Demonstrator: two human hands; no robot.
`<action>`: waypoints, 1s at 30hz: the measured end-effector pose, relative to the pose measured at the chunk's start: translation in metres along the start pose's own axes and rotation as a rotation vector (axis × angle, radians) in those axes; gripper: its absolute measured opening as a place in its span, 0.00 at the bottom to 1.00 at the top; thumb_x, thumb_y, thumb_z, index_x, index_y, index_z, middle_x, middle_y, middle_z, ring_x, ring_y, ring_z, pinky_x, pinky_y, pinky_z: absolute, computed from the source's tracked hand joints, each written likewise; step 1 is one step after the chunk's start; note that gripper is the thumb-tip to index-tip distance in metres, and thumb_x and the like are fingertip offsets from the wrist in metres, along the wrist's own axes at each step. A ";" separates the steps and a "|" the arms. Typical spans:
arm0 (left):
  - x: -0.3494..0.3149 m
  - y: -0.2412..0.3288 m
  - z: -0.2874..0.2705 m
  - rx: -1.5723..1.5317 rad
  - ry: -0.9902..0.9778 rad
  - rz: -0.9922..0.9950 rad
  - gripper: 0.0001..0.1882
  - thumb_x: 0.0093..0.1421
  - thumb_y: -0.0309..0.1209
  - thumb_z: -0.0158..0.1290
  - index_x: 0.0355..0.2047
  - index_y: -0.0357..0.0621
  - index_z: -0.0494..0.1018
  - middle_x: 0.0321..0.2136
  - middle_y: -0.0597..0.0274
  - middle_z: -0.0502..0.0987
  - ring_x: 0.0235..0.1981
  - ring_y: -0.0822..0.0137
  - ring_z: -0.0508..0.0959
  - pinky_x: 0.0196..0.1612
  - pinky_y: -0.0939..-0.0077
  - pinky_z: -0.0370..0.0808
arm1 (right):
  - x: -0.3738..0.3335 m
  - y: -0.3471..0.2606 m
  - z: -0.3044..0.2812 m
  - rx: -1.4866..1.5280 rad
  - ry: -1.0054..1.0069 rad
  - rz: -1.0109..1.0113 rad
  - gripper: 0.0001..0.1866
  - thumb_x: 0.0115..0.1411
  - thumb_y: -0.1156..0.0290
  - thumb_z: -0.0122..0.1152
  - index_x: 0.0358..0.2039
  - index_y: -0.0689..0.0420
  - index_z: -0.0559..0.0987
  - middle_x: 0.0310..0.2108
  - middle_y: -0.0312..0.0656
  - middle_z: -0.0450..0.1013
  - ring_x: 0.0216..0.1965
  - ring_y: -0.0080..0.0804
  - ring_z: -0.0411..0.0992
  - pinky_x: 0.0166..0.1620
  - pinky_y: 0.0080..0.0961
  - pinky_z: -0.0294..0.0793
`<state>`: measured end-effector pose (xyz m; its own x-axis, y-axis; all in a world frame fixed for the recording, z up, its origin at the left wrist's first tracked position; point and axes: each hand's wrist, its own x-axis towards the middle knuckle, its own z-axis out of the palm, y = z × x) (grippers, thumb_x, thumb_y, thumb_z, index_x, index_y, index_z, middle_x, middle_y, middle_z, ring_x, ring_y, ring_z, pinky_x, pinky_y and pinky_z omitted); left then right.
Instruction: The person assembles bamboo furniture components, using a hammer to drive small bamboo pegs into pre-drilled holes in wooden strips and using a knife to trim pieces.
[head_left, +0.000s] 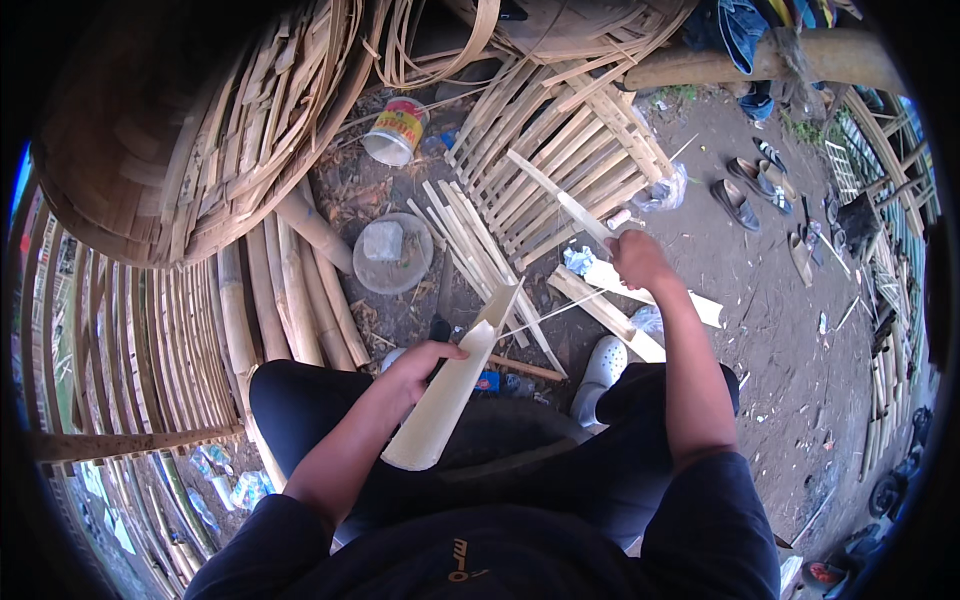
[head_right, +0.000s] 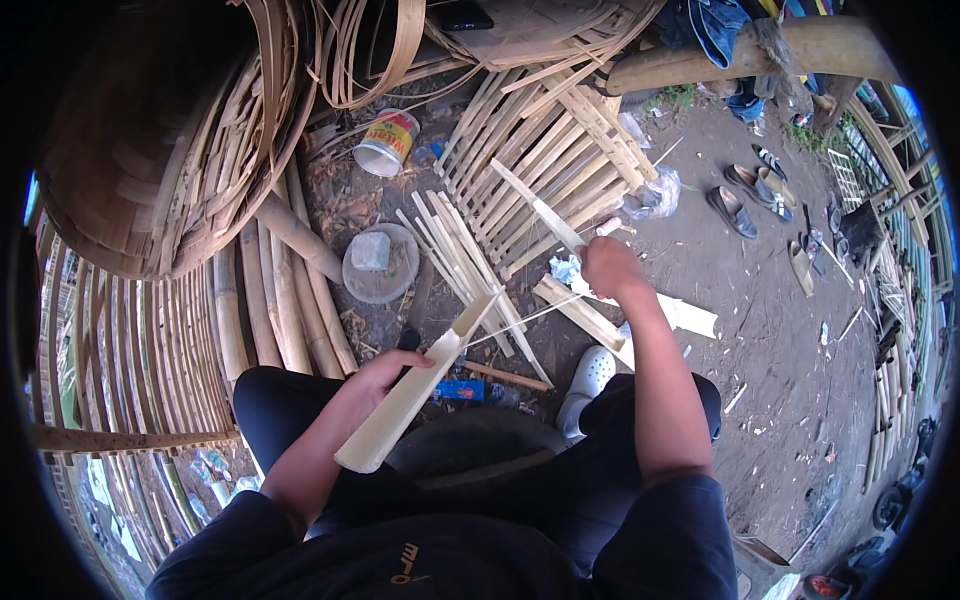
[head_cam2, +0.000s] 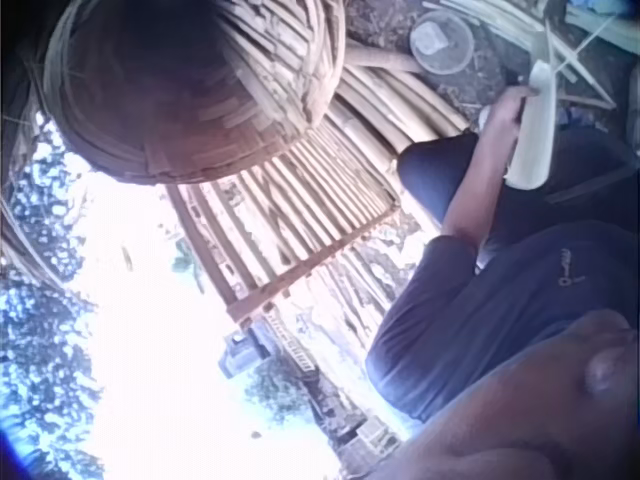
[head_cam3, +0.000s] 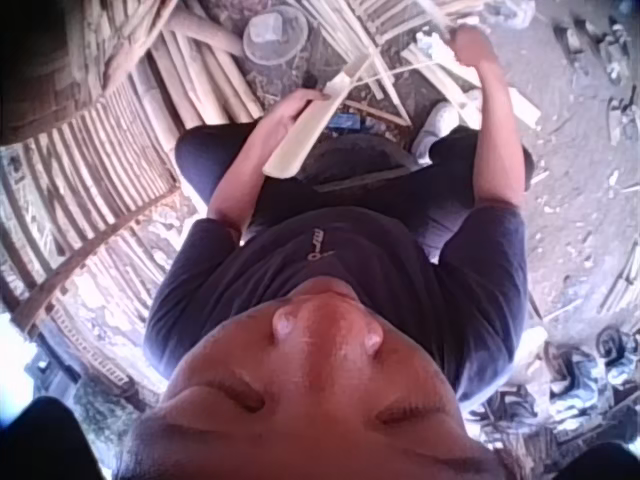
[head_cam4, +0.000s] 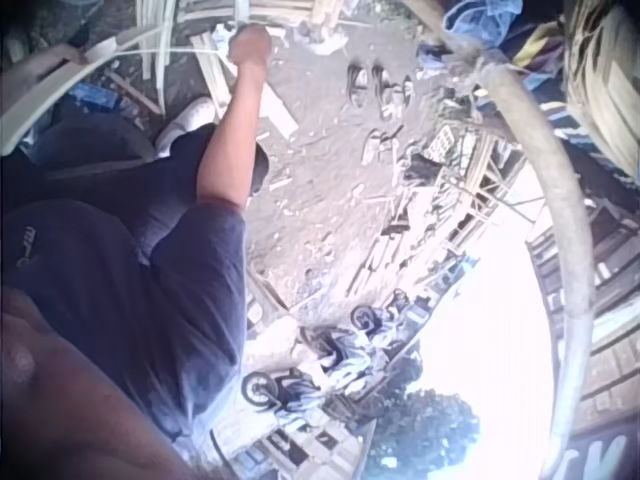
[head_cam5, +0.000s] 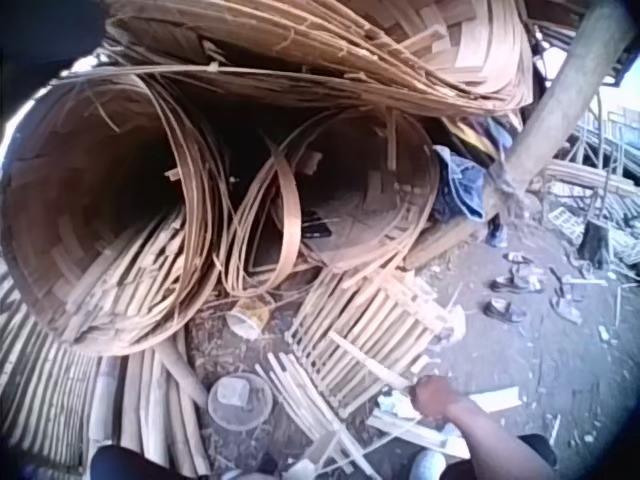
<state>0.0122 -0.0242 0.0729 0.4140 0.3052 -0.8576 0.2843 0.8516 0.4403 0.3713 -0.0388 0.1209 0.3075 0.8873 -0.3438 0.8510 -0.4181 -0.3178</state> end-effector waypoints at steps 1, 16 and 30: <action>0.002 0.000 -0.001 0.016 0.014 -0.010 0.17 0.49 0.35 0.59 0.37 0.38 0.75 0.27 0.55 0.77 0.23 0.63 0.77 0.25 0.68 0.74 | 0.004 0.014 0.003 -0.099 0.124 -0.029 0.22 0.65 0.60 0.47 0.25 0.66 0.77 0.24 0.51 0.77 0.28 0.46 0.77 0.41 0.39 0.75; 0.027 -0.016 -0.044 -0.313 0.094 -0.009 0.17 0.52 0.28 0.54 0.41 0.32 0.71 0.33 0.47 0.77 0.32 0.55 0.79 0.35 0.57 0.79 | -0.023 0.055 -0.018 0.260 -0.359 -0.033 0.12 0.64 0.66 0.50 0.37 0.65 0.73 0.21 0.42 0.73 0.17 0.28 0.71 0.22 0.27 0.72; 0.012 -0.003 -0.027 -0.350 0.060 -0.011 0.17 0.51 0.26 0.56 0.41 0.34 0.72 0.35 0.49 0.78 0.37 0.53 0.79 0.43 0.54 0.77 | 0.038 0.015 0.005 0.508 -0.370 -0.123 0.24 0.60 0.59 0.59 0.44 0.71 0.72 0.32 0.55 0.75 0.29 0.41 0.78 0.31 0.33 0.80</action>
<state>-0.0073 -0.0114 0.0540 0.3583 0.3111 -0.8802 -0.0294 0.9461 0.3224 0.3943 -0.0123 0.0988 -0.0243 0.8465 -0.5318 0.5349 -0.4384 -0.7223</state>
